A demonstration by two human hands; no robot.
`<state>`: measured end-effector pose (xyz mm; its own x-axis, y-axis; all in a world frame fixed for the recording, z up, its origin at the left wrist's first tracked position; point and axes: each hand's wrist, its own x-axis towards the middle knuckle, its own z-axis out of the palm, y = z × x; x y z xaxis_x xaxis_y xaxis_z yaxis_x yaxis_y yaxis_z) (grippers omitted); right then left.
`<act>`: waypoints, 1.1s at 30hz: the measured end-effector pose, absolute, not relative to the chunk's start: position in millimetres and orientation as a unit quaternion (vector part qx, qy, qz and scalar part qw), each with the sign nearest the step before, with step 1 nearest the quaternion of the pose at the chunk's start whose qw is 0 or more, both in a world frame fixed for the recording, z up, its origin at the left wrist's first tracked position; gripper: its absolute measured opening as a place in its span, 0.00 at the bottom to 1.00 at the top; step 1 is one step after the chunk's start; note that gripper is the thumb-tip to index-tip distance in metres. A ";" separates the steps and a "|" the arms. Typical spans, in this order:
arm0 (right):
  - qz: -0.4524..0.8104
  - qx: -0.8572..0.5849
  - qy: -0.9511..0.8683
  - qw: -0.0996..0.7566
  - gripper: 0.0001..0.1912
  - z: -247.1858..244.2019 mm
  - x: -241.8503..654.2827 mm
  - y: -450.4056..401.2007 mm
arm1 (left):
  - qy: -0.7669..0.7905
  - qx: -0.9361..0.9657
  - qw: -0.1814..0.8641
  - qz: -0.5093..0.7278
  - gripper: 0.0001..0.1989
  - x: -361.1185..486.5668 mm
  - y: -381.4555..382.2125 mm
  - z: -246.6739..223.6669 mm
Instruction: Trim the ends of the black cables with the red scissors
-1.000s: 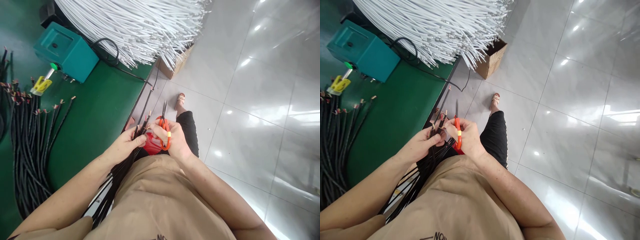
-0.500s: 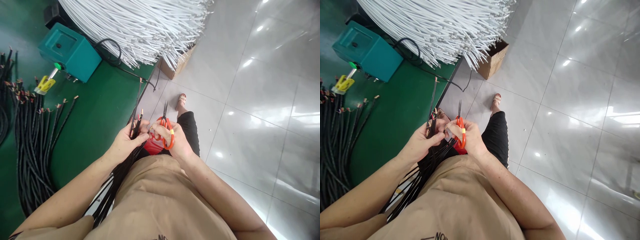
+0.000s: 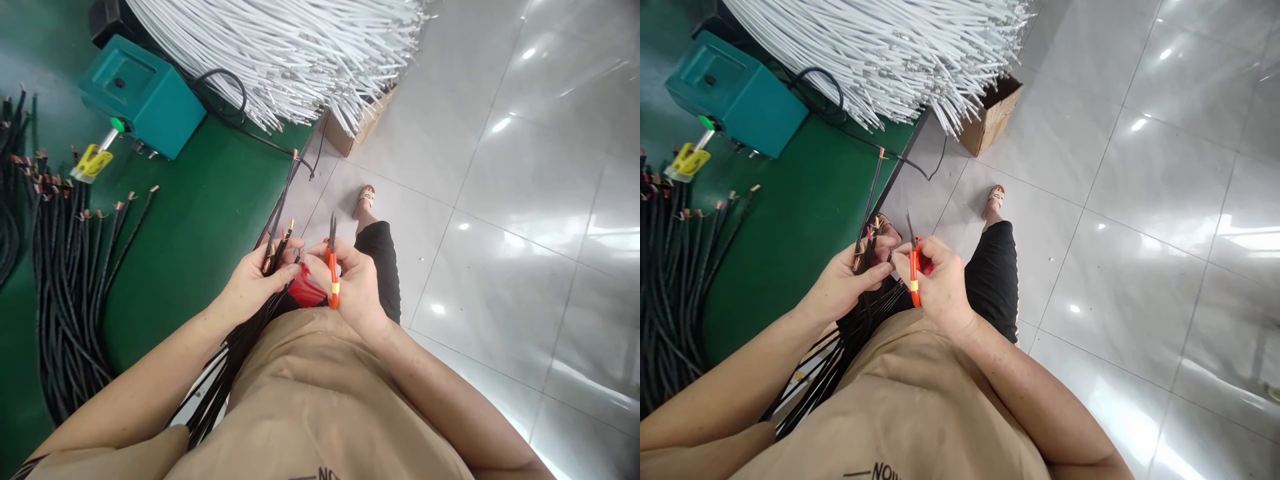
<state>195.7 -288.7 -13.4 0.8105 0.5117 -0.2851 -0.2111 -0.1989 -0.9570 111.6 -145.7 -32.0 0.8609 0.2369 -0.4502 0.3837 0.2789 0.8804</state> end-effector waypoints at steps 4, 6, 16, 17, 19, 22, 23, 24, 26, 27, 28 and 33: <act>0.257 -0.756 -0.138 0.585 0.06 -18.6 195.5 -289.3 | 0.258 0.594 0.760 -0.050 0.17 112.1 -146.0 -32.2; 0.261 -0.752 -0.144 0.588 0.06 -18.2 196.3 -290.0 | 0.254 0.594 0.761 -0.050 0.17 112.5 -145.8 -32.0; 0.339 -0.678 -0.060 0.650 0.06 -6.0 204.6 -286.8 | 0.245 0.633 0.733 -0.033 0.17 112.2 -144.4 -34.0; 0.352 -0.670 -0.060 0.651 0.06 -5.1 204.7 -285.9 | 0.245 0.636 0.732 -0.032 0.16 112.3 -144.4 -33.9; 0.370 -0.663 -0.055 0.648 0.05 -3.8 204.6 -284.4 | 0.249 0.630 0.735 -0.029 0.16 112.6 -144.6 -33.3; 0.387 -0.662 -0.041 0.641 0.04 -3.5 203.2 -283.4 | 0.260 0.618 0.742 -0.027 0.16 113.5 -144.6 -32.2; 0.392 -0.662 -0.040 0.637 0.04 -3.7 202.4 -283.4 | 0.262 0.614 0.743 -0.030 0.16 113.8 -144.4 -32.0; 0.398 -0.663 -0.038 0.633 0.05 -3.9 201.5 -283.5 | 0.264 0.611 0.745 -0.033 0.16 114.1 -144.0 -31.9; 0.405 -0.666 -0.037 0.625 0.06 -4.5 199.7 -283.7 | 0.264 0.604 0.751 -0.039 0.15 114.2 -143.3 -32.1; 0.407 -0.668 -0.037 0.622 0.06 -4.8 199.0 -284.0 | 0.263 0.601 0.753 -0.040 0.15 114.1 -142.9 -32.3; 0.408 -0.669 -0.039 0.619 0.07 -5.1 198.6 -284.4 | 0.261 0.600 0.755 -0.041 0.15 114.0 -142.6 -32.5; 0.384 -0.692 -0.106 0.602 0.10 -11.4 203.4 -291.5 | 0.250 0.592 0.764 -0.049 0.15 113.7 -143.0 -31.5</act>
